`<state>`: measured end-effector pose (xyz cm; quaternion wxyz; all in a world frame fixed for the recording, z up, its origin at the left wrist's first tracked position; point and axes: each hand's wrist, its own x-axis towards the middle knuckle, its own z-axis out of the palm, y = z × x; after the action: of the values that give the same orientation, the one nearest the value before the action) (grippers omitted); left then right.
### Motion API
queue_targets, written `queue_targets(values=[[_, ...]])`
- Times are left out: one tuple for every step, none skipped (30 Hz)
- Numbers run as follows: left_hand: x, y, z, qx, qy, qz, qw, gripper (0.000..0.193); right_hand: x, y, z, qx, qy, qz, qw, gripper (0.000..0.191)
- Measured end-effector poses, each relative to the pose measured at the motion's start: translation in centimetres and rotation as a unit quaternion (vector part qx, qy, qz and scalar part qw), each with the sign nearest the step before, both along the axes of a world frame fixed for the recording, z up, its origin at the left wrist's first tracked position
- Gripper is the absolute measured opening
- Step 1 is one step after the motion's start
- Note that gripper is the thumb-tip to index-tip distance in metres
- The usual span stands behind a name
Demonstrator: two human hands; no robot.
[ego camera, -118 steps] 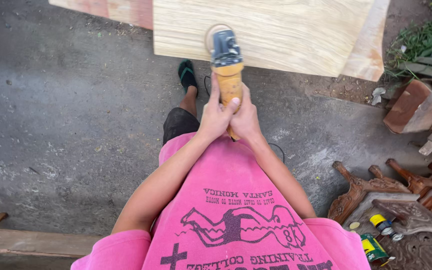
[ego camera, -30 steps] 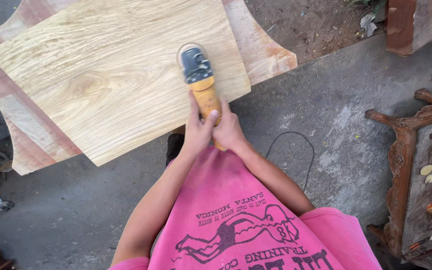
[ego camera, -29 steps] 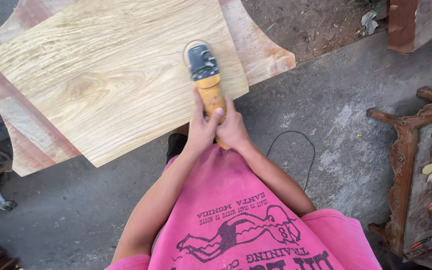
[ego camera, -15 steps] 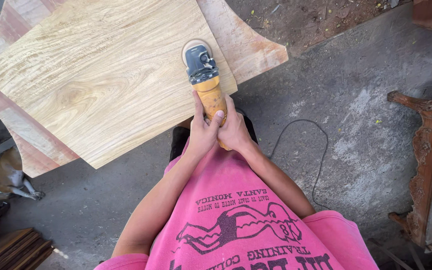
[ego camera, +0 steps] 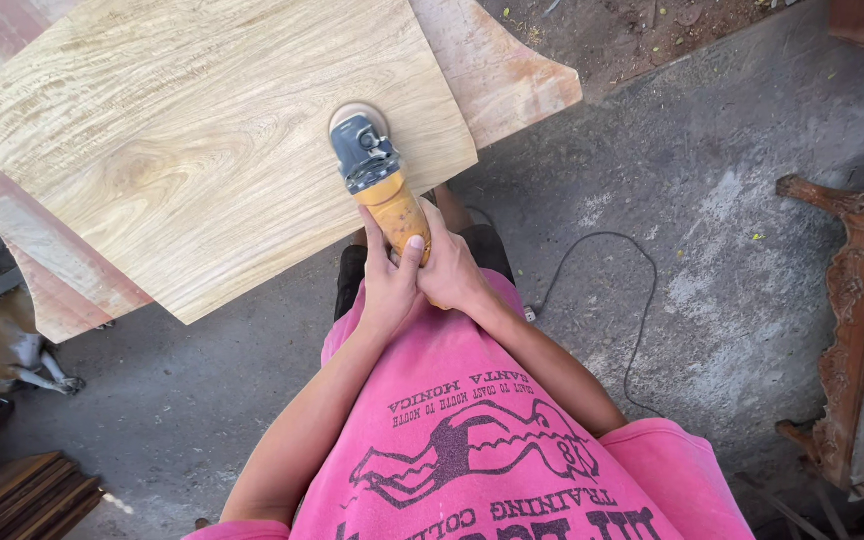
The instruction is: The person carries a shaped wooden board to a work area, then sands its flat surface and edges using an angle grinder fitted with a sanding disc, moving the tool across the wood and repositioning the board to sand different sections.
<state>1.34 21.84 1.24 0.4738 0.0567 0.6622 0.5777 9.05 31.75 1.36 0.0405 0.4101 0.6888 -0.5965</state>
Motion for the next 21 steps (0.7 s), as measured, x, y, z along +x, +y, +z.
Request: queue_targets(values=[[0.0,0.0,-0.1,-0.002,0.012,-0.002,1.000,0.092,0.1,0.0,0.0,0.010,0.010,0.005,1.000,0.083],[0.1,0.2,-0.2,-0.005,0.023,-0.003,1.000,0.091,0.2,0.2,0.1,0.019,0.019,0.012,1.000,0.083],[0.2,0.7,-0.4,0.003,0.006,-0.015,1.000,0.092,0.5,0.5,0.3,0.026,0.006,-0.009,1.000,0.083],[0.3,1.6,-0.7,0.012,-0.009,-0.025,1.000,0.093,0.7,1.0,0.5,0.034,-0.005,-0.028,0.999,0.084],[0.2,2.5,-1.0,0.021,-0.024,-0.034,0.999,0.094,0.8,1.6,0.8,0.042,-0.015,-0.047,0.998,0.085],[0.1,3.0,-1.2,-0.013,-0.001,-0.072,0.997,0.095,0.8,2.0,1.0,0.046,-0.020,-0.053,0.997,0.084],[0.0,3.4,-1.4,-0.048,0.020,-0.110,0.993,0.095,0.8,2.3,1.2,0.049,-0.026,-0.060,0.997,0.084],[-0.2,3.5,-1.5,-0.082,0.041,-0.150,0.984,0.096,0.6,2.5,1.2,0.053,-0.033,-0.068,0.996,0.084],[-0.4,3.3,-1.5,-0.057,0.039,-0.119,0.990,0.095,0.2,2.4,1.2,0.038,-0.040,-0.061,0.997,0.084],[-0.6,2.7,-1.4,-0.033,0.036,-0.088,0.995,0.094,-0.2,2.1,1.1,0.022,-0.049,-0.054,0.997,0.084],[-0.8,2.1,-1.4,-0.009,0.034,-0.059,0.998,0.093,-0.6,1.6,1.0,0.005,-0.057,-0.048,0.997,0.084],[-1.3,1.2,-1.4,-0.004,0.034,-0.038,0.999,0.092,-1.3,0.9,0.7,-0.003,-0.038,-0.028,0.999,0.081],[-1.8,0.1,-1.2,0.003,0.033,-0.019,0.999,0.092,-2.0,0.2,0.4,-0.009,-0.021,-0.009,1.000,0.078],[-2.0,-0.5,-1.1,0.010,0.031,0.000,0.999,0.091,-2.2,-0.2,0.2,-0.015,-0.005,0.009,1.000,0.076],[-2.2,-0.7,-1.1,0.015,0.030,0.001,0.999,0.092,-2.2,-0.4,0.0,-0.003,-0.001,0.010,1.000,0.075],[-2.4,-0.8,-1.1,0.019,0.030,0.004,0.999,0.092,-2.3,-0.5,-0.2,0.009,0.003,0.014,1.000,0.075],[-2.5,-0.5,-1.2,0.026,0.031,0.009,0.999,0.093,-2.3,-0.3,-0.3,0.023,0.008,0.019,1.000,0.074],[-2.6,0.3,-1.3,0.021,0.039,-0.015,0.999,0.094,-2.2,0.2,-0.4,0.030,-0.014,0.000,0.999,0.078],[-2.6,1.3,-1.5,0.016,0.047,-0.038,0.998,0.094,-1.9,0.8,-0.4,0.037,-0.036,-0.018,0.999,0.081],[-2.5,2.3,-1.5,0.010,0.054,-0.059,0.997,0.095,-1.5,1.4,-0.3,0.043,-0.059,-0.034,0.997,0.085],[-2.3,3.4,-1.6,0.006,0.045,-0.078,0.996,0.096,-1.0,2.0,-0.2,0.045,-0.067,-0.052,0.995,0.085]])
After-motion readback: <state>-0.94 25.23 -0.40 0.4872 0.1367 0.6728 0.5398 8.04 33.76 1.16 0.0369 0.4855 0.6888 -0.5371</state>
